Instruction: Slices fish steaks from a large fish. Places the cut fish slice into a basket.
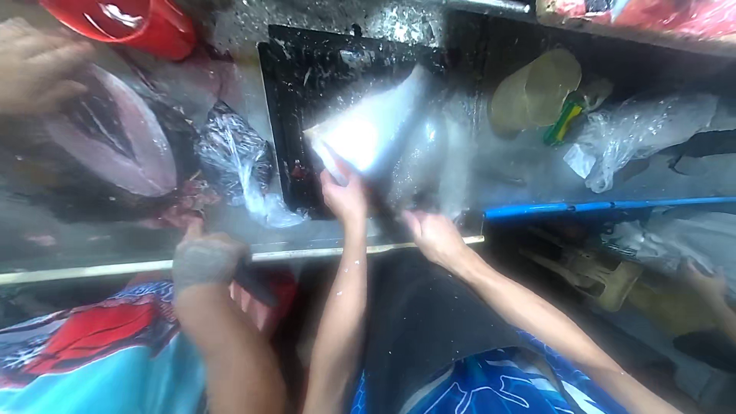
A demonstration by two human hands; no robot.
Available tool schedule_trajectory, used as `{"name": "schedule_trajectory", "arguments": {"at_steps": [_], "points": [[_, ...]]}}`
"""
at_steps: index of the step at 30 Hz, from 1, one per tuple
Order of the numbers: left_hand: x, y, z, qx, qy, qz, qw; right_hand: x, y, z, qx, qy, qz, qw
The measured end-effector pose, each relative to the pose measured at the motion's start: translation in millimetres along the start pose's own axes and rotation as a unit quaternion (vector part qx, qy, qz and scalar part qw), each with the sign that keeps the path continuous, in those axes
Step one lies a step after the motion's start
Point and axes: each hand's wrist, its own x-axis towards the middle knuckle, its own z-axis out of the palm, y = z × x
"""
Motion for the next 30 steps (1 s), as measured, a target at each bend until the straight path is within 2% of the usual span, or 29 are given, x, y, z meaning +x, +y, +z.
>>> {"name": "schedule_trajectory", "arguments": {"at_steps": [7, 14, 19, 25, 30], "points": [[3.5, 19.3, -10.6, 0.145, -0.047, -0.069, 0.986, 44.5, -18.0, 24.4, 0.068, 0.072, -0.071, 0.993], [0.7, 23.8, -8.3, 0.170, -0.040, -0.059, 0.983, 64.8, -30.4, 24.2, 0.033, 0.029, -0.029, 0.999], [-1.3, 22.5, -3.4, 0.167, -0.023, -0.047, 0.985, 31.4, -37.0, 0.5, 0.034, -0.003, 0.011, 0.999], [-4.8, 18.5, -0.2, 0.171, -0.020, -0.060, 0.983, 6.7, -30.4, -40.7, -0.056, -0.143, 0.065, 0.986], [-1.8, 14.1, -2.4, 0.151, -0.011, -0.072, 0.986, 7.2, -20.1, -33.8, -0.031, -0.071, 0.009, 0.997]]}}
